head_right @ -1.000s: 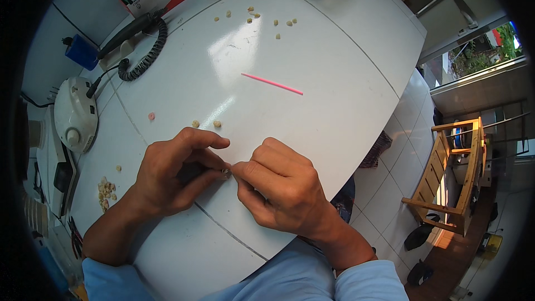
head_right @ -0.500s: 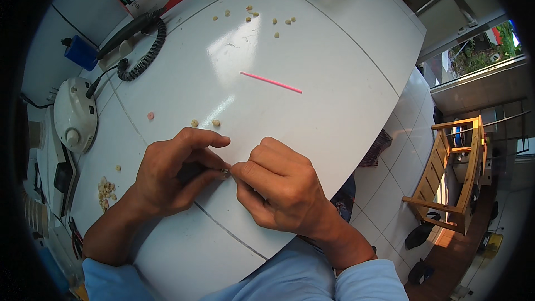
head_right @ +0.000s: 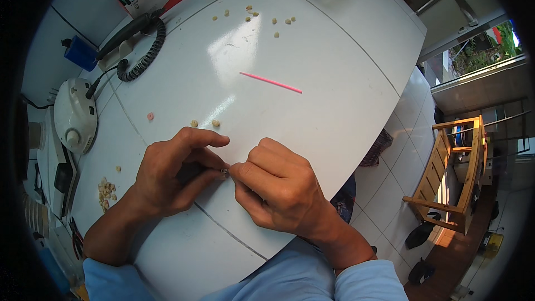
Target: Inspecting and cleaning small prosthetic teeth with a needle tool on a laboratory workbench.
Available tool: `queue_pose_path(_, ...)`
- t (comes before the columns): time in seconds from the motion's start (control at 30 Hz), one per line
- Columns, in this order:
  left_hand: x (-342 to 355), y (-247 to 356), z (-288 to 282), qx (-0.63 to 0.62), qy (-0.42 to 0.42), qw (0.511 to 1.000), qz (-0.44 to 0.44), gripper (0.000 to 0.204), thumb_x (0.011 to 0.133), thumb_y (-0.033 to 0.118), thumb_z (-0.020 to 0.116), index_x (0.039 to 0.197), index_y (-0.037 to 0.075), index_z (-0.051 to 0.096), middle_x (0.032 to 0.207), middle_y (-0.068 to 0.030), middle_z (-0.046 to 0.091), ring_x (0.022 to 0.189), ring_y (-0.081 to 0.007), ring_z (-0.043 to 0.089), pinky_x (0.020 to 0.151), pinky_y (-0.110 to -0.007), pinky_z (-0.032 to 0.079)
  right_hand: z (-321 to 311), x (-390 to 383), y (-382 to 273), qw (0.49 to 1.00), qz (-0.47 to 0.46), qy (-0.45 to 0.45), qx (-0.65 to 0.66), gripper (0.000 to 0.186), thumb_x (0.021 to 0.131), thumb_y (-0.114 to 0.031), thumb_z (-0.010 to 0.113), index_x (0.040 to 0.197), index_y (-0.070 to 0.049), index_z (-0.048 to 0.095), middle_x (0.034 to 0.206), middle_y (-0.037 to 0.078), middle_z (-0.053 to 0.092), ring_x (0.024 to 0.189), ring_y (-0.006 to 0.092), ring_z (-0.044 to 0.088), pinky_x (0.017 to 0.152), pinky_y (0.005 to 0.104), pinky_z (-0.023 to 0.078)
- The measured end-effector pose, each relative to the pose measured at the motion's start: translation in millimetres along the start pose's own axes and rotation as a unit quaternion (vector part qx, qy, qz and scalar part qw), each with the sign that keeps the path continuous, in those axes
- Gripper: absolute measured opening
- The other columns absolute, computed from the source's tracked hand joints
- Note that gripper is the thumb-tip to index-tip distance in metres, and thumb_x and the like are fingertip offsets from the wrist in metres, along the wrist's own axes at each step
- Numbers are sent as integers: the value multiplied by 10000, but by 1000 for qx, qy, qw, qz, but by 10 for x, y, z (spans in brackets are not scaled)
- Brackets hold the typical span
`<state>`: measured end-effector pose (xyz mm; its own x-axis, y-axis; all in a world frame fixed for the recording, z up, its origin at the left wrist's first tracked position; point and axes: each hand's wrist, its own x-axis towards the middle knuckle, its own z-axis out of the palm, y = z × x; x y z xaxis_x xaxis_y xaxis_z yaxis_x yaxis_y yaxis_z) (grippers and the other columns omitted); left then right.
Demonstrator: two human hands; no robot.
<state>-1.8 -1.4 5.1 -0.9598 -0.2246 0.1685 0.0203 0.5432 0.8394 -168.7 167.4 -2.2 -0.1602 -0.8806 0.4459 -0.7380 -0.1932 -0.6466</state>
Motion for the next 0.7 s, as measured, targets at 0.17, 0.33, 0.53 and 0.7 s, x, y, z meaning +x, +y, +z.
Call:
queue_pose_path(0.17, -11, -9, -7, -6, -4, 1000, 1, 509, 913, -91, 799, 1362, 1, 578, 944, -146, 828, 928, -272, 845, 802, -331, 673, -17, 5, -18, 1000, 7, -3, -5, 206, 713, 89, 797, 895, 12, 738, 766, 76, 558, 696, 229, 576, 579, 372, 475)
queue_pose_path(0.33, -34, 1, -30, 5, -4, 1000, -9, 504, 911, -83, 807, 1356, 7, 586, 942, -138, 829, 926, -269, 845, 804, -327, 670, 54, 28, -16, 1000, 1, 11, 14, 218, 695, 98, 772, 893, 9, 753, 740, 71, 548, 668, 226, 561, 566, 367, 459)
queue_pose_path(0.53, -10, -33, 15, 1, -14, 1000, 3, 517, 919, -38, 833, 1381, 19, 606, 986, -125, 829, 947, -248, 843, 813, -332, 672, -81, -52, -58, 997, 52, 58, -6, 226, 640, 83, 751, 851, 6, 777, 675, 53, 573, 596, 184, 529, 520, 337, 412)
queue_pose_path(0.7, -7, -33, 11, -3, -4, 1000, 15, 519, 932, -29, 830, 1392, 18, 594, 982, -118, 830, 964, -249, 843, 832, -328, 681, -48, -22, -41, 998, 30, 58, -6, 235, 646, 87, 758, 866, 10, 784, 686, 63, 595, 611, 188, 553, 524, 335, 417)
